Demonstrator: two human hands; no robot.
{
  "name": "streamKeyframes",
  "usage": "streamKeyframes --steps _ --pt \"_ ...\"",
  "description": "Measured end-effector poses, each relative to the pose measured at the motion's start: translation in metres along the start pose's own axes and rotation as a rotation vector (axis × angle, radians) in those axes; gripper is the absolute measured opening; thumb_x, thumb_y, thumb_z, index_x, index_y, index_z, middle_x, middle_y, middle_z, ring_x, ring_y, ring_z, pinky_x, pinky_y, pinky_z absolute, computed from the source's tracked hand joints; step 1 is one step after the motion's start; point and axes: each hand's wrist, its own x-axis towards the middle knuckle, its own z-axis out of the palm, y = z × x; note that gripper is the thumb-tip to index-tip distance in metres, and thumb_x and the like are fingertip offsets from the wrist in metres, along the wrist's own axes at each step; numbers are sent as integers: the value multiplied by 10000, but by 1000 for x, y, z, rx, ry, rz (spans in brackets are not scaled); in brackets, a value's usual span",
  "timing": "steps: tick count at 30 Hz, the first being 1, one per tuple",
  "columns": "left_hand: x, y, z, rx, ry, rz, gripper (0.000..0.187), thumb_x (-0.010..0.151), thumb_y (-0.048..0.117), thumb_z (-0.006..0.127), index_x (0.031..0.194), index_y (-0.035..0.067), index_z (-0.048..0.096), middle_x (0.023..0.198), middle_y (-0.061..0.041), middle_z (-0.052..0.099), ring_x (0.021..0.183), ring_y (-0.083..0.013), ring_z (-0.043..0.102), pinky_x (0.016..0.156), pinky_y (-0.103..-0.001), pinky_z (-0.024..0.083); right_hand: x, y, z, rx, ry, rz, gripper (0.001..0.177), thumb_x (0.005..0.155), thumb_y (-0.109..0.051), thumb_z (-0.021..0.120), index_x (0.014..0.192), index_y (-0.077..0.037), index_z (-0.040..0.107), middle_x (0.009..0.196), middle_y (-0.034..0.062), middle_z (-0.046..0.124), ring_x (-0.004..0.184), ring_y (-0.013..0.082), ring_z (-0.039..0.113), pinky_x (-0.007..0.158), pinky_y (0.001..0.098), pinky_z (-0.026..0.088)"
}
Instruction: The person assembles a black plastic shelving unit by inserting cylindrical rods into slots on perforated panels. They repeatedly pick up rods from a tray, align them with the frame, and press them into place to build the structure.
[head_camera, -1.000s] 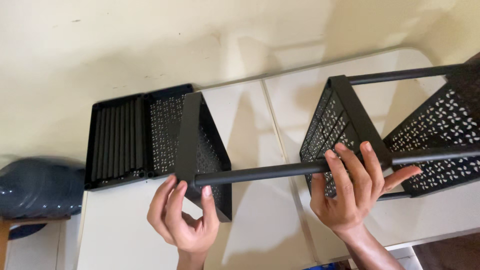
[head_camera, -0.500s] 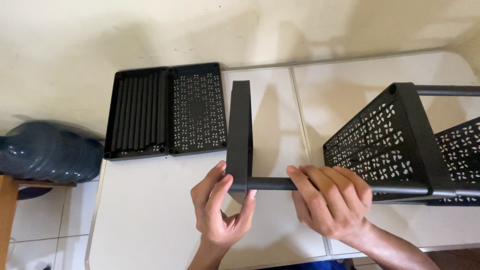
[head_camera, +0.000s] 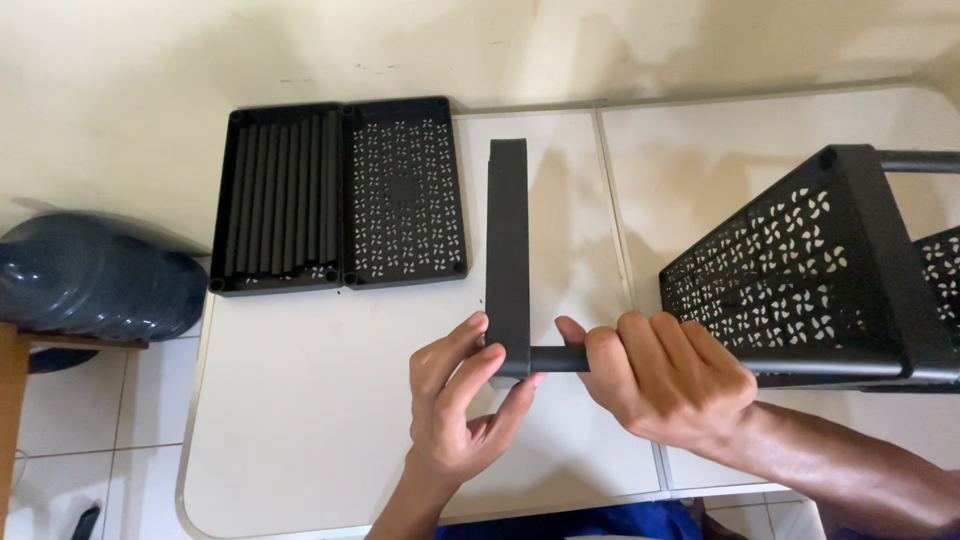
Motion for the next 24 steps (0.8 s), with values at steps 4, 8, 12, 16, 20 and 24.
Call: streamKeyframes --steps 4,8,12,16,20,24 --pt "2 1 3 17 -28 51 693 844 16 930 1391 59 507 1471 -193 517 1244 -292 586 900 -310 611 1 4 1 81 -25 61 532 993 -238 737 624 -154 364 547 -18 361 453 127 394 427 292 288" --pt "2 2 6 34 -39 66 727 850 27 936 1419 70 485 1490 -189 505 1232 -287 590 913 -318 600 0 8 1 116 -78 71 466 966 -208 734 631 -147 417 542 -17 384 443 131 407 419 304 288" --pt "2 2 8 47 -35 80 744 849 31 940 1426 76 472 1491 -185 502 1222 -285 584 923 -332 592 0 10 -3 152 -123 76 413 941 -193 736 645 -142 452 546 -15 397 445 136 436 413 305 305" --pt "1 3 7 59 -33 67 746 838 38 946 1417 70 478 1473 -200 508 1219 -290 583 891 -319 600 4 14 -5 253 -166 78 364 927 -182 730 661 -140 486 558 -12 423 453 144 462 428 307 359" --pt "0 5 7 67 -44 64 743 851 42 942 1424 63 469 1474 -215 493 1236 -298 575 881 -297 624 8 20 -7 333 -249 48 169 821 -168 739 766 -106 591 555 -14 450 444 135 495 414 300 404" --pt "1 5 9 65 -38 83 736 857 40 942 1423 59 471 1470 -216 494 1228 -288 580 869 -293 630 10 26 -10 423 -344 53 206 754 -199 761 748 -95 583 565 9 495 447 156 549 395 317 437"
